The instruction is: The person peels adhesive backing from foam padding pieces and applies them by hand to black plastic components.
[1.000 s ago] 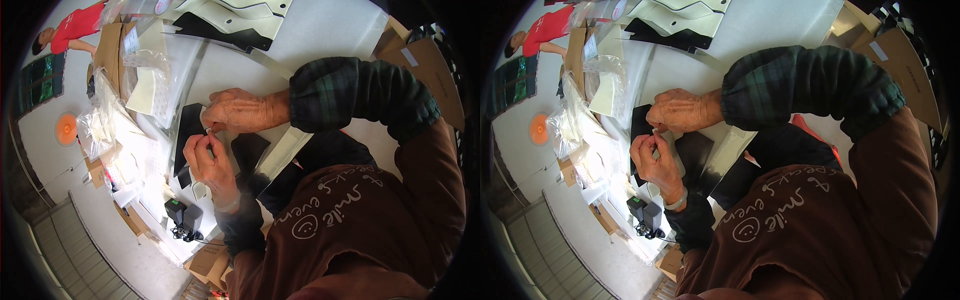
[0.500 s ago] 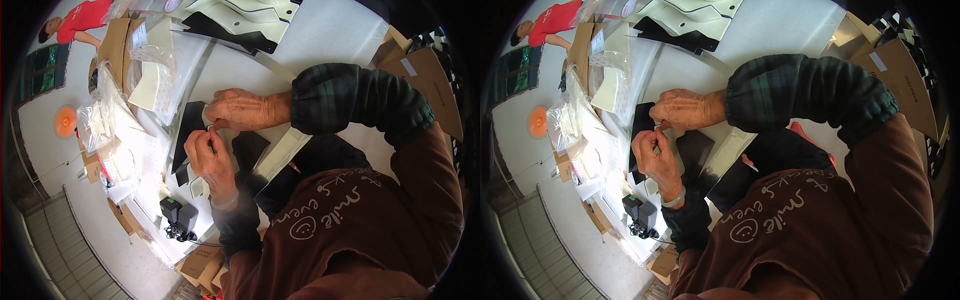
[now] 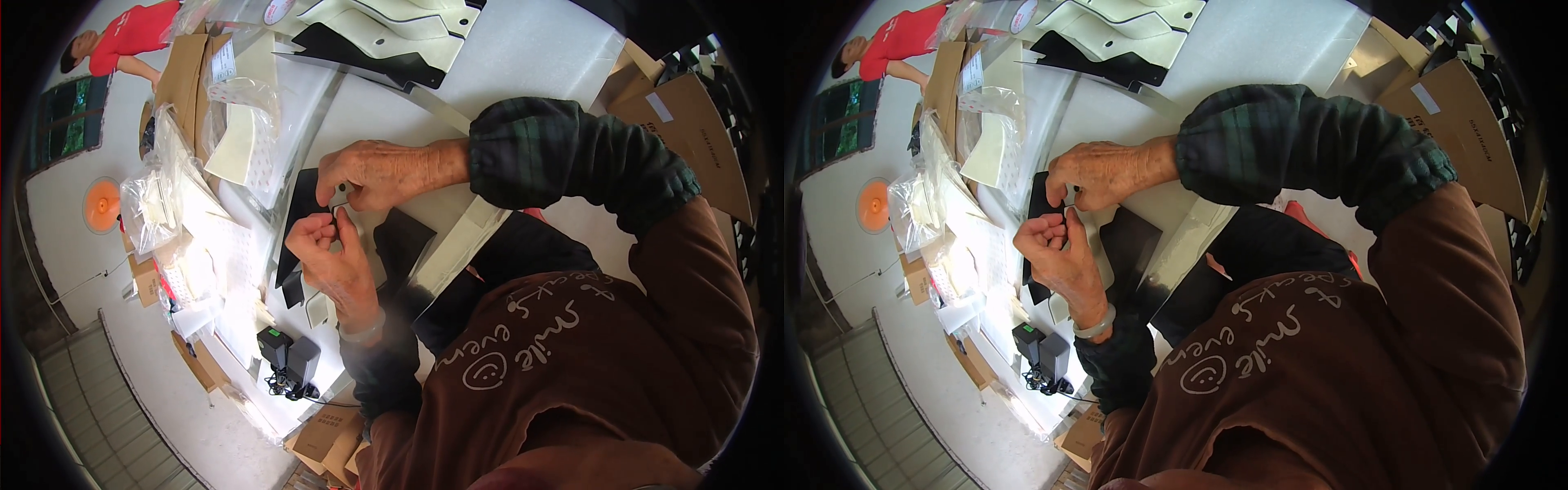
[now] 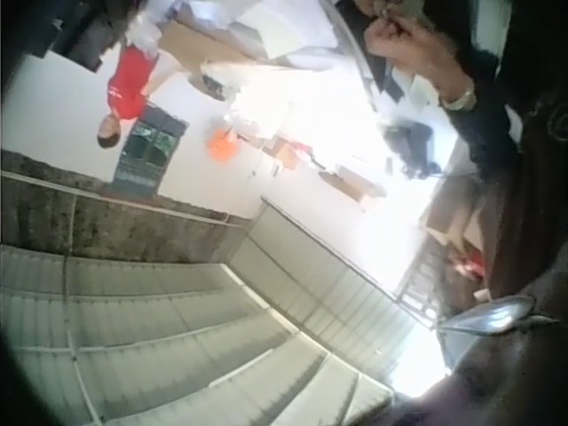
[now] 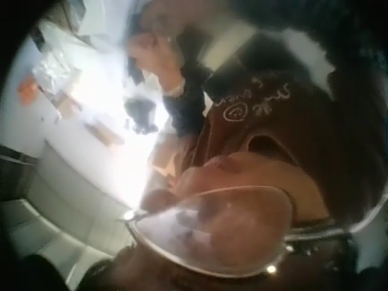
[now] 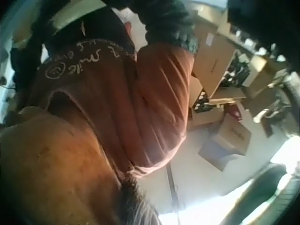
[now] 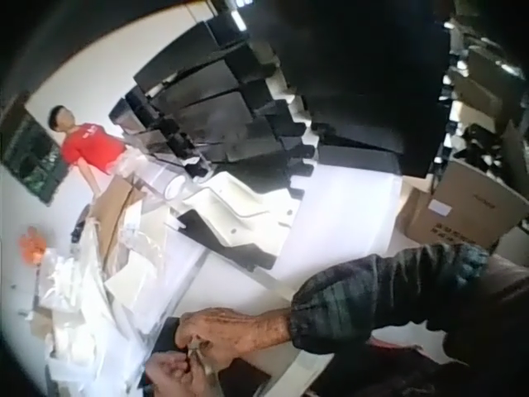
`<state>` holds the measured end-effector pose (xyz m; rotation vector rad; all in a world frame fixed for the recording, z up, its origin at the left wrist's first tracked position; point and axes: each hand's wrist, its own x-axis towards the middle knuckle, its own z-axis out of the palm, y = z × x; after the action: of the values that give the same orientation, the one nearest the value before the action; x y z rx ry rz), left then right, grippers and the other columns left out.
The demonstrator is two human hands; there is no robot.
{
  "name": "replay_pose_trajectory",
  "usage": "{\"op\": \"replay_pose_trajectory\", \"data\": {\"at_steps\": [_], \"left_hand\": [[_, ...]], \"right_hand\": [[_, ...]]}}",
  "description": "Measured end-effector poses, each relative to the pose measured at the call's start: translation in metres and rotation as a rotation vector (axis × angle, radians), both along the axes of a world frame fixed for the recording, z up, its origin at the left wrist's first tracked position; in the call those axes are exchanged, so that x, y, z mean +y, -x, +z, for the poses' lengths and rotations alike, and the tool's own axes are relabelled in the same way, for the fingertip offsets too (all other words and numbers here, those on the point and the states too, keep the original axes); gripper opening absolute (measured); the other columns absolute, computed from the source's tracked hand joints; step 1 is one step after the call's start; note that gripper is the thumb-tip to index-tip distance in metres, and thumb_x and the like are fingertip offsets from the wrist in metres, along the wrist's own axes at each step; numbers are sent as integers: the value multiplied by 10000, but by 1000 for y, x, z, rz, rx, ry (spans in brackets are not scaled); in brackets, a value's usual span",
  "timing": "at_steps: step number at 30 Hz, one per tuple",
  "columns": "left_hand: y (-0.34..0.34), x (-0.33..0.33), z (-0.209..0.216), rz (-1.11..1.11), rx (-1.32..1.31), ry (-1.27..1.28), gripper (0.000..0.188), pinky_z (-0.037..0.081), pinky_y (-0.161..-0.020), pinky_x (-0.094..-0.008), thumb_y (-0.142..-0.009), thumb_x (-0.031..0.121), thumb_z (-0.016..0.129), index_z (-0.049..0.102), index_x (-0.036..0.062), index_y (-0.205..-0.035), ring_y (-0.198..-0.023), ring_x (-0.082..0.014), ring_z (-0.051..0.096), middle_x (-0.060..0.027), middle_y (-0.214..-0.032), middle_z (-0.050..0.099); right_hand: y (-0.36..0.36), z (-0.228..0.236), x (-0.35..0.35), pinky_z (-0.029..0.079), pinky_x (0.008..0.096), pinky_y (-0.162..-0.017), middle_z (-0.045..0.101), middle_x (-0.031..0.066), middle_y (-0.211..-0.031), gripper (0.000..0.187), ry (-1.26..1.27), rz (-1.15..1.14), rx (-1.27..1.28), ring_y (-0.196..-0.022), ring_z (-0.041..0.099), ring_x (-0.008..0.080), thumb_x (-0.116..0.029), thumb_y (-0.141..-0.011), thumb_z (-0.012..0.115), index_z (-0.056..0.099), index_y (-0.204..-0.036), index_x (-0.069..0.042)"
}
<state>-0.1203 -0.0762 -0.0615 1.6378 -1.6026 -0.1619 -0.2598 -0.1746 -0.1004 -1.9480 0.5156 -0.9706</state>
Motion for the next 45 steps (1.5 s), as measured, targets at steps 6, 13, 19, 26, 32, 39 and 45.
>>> {"op": "replay_pose_trajectory", "data": {"at_steps": [6, 13, 19, 26, 32, 39, 45], "left_hand": [[-11, 4, 6, -27, -231, -27, 232, 536, -647, -361, -794, 8, 769, 614, -7, -966, -728, -261, 622, -118, -873, 645], [-24, 34, 14, -5, -448, -122, 248, 514, -729, -442, -791, 144, 806, 691, -9, -950, -819, -359, 632, -149, -856, 677], [-27, 48, 16, -66, -357, -137, 209, 475, -654, -442, -814, 141, 803, 663, -8, -775, -743, -340, 583, -144, -741, 643], [-31, 50, 0, -75, -373, -87, 193, 450, -681, -434, -849, 105, 767, 620, -8, -796, -750, -337, 546, -125, -783, 628], [-36, 51, 1, -119, -363, -101, 151, 462, -772, -444, -850, 75, 753, 632, -16, -842, -817, -349, 569, -129, -833, 639], [-71, 65, 13, -103, -310, -109, 212, 490, -784, -409, -747, 55, 814, 709, -10, -920, -846, -314, 598, -113, -898, 683], [-86, 70, 10, -223, -275, -61, 237, 494, -848, -389, -744, 34, 807, 724, -3, -964, -865, -303, 606, -115, -902, 684]], "right_hand": [[-2, 6, 1, 506, 352, -697, 684, 88, -985, 301, -77, 161, 39, -738, 616, 224, 19, -758, 609, 694, -1041, -41], [4, 29, -19, 495, 381, -745, 653, 83, -907, 260, 157, 314, 185, -798, 613, 245, -103, -801, 703, 691, -1051, -36], [-14, 32, -26, 480, 408, -751, 641, 89, -815, 177, 409, 396, 293, -860, 600, 278, -153, -778, 745, 693, -862, -6], [-17, 39, -30, 475, 403, -764, 634, 107, -770, 168, 307, 537, 287, -853, 597, 292, -158, -813, 712, 697, -765, 2], [-11, 32, -23, 472, 416, -773, 621, 82, -811, 170, 301, 464, 312, -929, 586, 278, -193, -826, 708, 702, -863, -27], [-27, 32, -12, 485, 409, -788, 607, 79, -807, 195, 585, 525, 185, -927, 580, 283, -205, -815, 725, 686, -864, -20], [-29, 37, -17, 497, 409, -754, 644, 80, -848, 226, 422, 663, 269, -881, 585, 291, -223, -799, 741, 733, -919, -31]]}}
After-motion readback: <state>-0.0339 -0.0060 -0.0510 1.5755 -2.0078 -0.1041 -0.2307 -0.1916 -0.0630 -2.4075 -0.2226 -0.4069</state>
